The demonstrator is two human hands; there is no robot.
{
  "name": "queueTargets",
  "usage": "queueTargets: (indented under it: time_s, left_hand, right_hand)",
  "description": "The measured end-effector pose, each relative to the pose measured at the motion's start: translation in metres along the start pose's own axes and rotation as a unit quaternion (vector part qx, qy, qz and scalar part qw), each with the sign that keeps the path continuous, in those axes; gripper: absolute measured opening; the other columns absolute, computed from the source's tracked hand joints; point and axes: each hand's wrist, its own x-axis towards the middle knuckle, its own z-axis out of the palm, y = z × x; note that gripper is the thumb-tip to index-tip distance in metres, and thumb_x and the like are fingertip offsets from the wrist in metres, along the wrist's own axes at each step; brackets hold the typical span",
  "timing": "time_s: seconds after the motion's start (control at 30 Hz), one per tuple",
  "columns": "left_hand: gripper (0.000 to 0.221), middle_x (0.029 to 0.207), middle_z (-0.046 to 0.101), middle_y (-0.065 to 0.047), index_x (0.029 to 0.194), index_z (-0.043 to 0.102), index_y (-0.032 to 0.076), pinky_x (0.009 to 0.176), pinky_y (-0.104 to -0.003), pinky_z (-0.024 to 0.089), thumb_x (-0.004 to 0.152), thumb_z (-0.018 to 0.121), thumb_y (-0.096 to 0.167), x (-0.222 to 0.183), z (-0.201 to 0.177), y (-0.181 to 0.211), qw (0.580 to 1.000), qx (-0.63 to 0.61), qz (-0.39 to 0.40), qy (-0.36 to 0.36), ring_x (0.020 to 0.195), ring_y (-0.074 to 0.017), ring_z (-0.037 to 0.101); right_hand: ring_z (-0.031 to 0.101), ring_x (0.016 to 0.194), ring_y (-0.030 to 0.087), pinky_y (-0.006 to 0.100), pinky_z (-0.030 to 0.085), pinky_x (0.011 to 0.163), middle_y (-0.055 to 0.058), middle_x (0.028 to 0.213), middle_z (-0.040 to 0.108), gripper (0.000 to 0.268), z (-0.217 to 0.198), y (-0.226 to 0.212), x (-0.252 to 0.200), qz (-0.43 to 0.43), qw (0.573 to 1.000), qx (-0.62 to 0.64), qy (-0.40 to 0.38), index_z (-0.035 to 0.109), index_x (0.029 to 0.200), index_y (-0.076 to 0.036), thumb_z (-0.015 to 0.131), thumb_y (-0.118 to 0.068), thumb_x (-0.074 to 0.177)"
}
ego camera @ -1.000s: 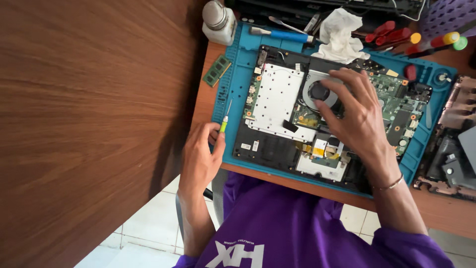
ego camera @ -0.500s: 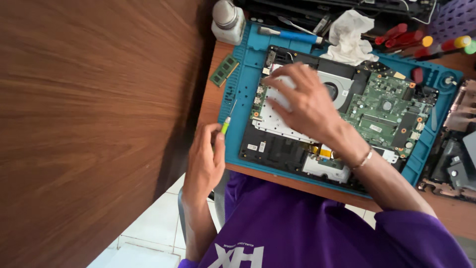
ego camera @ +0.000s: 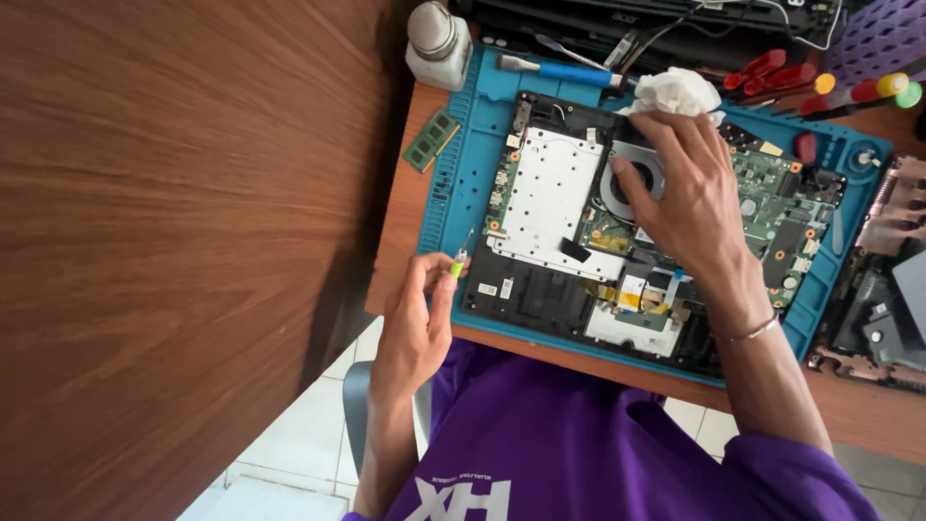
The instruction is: The person uses a screwdriver to remove screws from a disassembled laptop motherboard. They then detach a ribbon cable, remove the battery from the laptop chassis, and reconnect the cable to the motherboard. The person continues to adjust components and secure screws on the motherboard throughout the clip.
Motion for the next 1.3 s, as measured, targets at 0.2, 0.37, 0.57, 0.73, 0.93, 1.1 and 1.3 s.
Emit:
queueTargets:
  time_s: [0.2, 0.37, 0.57, 0.73, 0.93, 1.1, 1.3]
  left_hand:
    - [0.023, 0.109, 0.076, -0.018, 0.118, 0.055, -0.002, 0.087, -0.035, 0.059, 0.108, 0.050, 0.018, -0.002, 0.002, -0.003, 1.000, -0.015, -0.023, 0.001, 0.100, -0.0253, 0.077]
    - [0.023, 0.116, 0.076, -0.016, 0.120, 0.054, -0.003, 0.088, -0.034, 0.060, 0.107, 0.048, 0.015, 0.001, 0.003, -0.007, 1.000, -0.018, -0.015, -0.001, 0.100, -0.0241, 0.077]
    - [0.020, 0.118, 0.074, -0.018, 0.119, 0.054, -0.004, 0.091, -0.034, 0.060, 0.108, 0.048, 0.011, 0.002, 0.003, -0.013, 0.997, -0.073, -0.004, -0.007, 0.103, -0.0229, 0.075]
    - [0.021, 0.114, 0.073, -0.017, 0.120, 0.053, -0.005, 0.090, -0.032, 0.060, 0.109, 0.047, 0.011, 0.003, 0.003, -0.018, 0.995, -0.096, 0.001, -0.009, 0.099, -0.0204, 0.073]
    - [0.022, 0.108, 0.073, -0.015, 0.120, 0.053, -0.004, 0.084, -0.031, 0.059, 0.108, 0.047, 0.013, 0.003, 0.002, -0.014, 0.996, -0.077, -0.031, -0.010, 0.092, -0.0191, 0.073]
    - [0.020, 0.099, 0.074, -0.013, 0.117, 0.055, -0.002, 0.078, -0.032, 0.059, 0.108, 0.047, 0.014, 0.004, 0.003, 0.000, 0.999, 0.004, -0.037, 0.003, 0.087, -0.0199, 0.075]
    - [0.024, 0.081, 0.065, -0.017, 0.120, 0.056, 0.001, 0.067, -0.041, 0.052, 0.109, 0.045, 0.019, 0.018, 0.015, 0.016, 0.990, 0.100, -0.087, 0.037, 0.071, -0.0263, 0.065]
  right_hand:
    - [0.060, 0.123, 0.036, 0.048, 0.050, 0.108, 0.018, 0.132, 0.065, 0.039, 0.004, 0.008, 0.000, 0.021, 0.999, 0.034, 0.006, 0.065, 0.133, 0.001, 0.078, -0.015, 0.101]
    - [0.058, 0.122, 0.036, 0.048, 0.050, 0.107, 0.018, 0.130, 0.065, 0.038, 0.008, 0.012, 0.001, 0.030, 0.999, 0.034, 0.010, 0.065, 0.130, 0.001, 0.079, -0.016, 0.099]
    - [0.058, 0.123, 0.036, 0.049, 0.049, 0.106, 0.018, 0.129, 0.064, 0.039, 0.007, 0.010, 0.004, 0.043, 0.998, 0.039, 0.008, 0.066, 0.130, 0.002, 0.079, -0.018, 0.098]
    - [0.058, 0.121, 0.035, 0.048, 0.049, 0.106, 0.018, 0.128, 0.063, 0.039, 0.006, 0.009, 0.005, 0.050, 0.998, 0.045, 0.002, 0.068, 0.129, 0.002, 0.078, -0.019, 0.098]
    - [0.058, 0.118, 0.034, 0.049, 0.047, 0.109, 0.017, 0.123, 0.063, 0.040, 0.003, 0.001, 0.006, 0.041, 0.998, 0.044, -0.003, 0.069, 0.128, 0.002, 0.078, -0.020, 0.096]
    - [0.059, 0.117, 0.035, 0.050, 0.046, 0.110, 0.016, 0.122, 0.065, 0.039, -0.002, -0.006, 0.008, 0.061, 0.996, 0.060, -0.021, 0.069, 0.127, 0.002, 0.078, -0.017, 0.095]
    - [0.062, 0.131, 0.035, 0.052, 0.034, 0.128, 0.014, 0.138, 0.063, 0.038, -0.013, -0.006, -0.015, 0.047, 0.996, 0.075, 0.020, 0.067, 0.134, -0.002, 0.074, -0.007, 0.096]
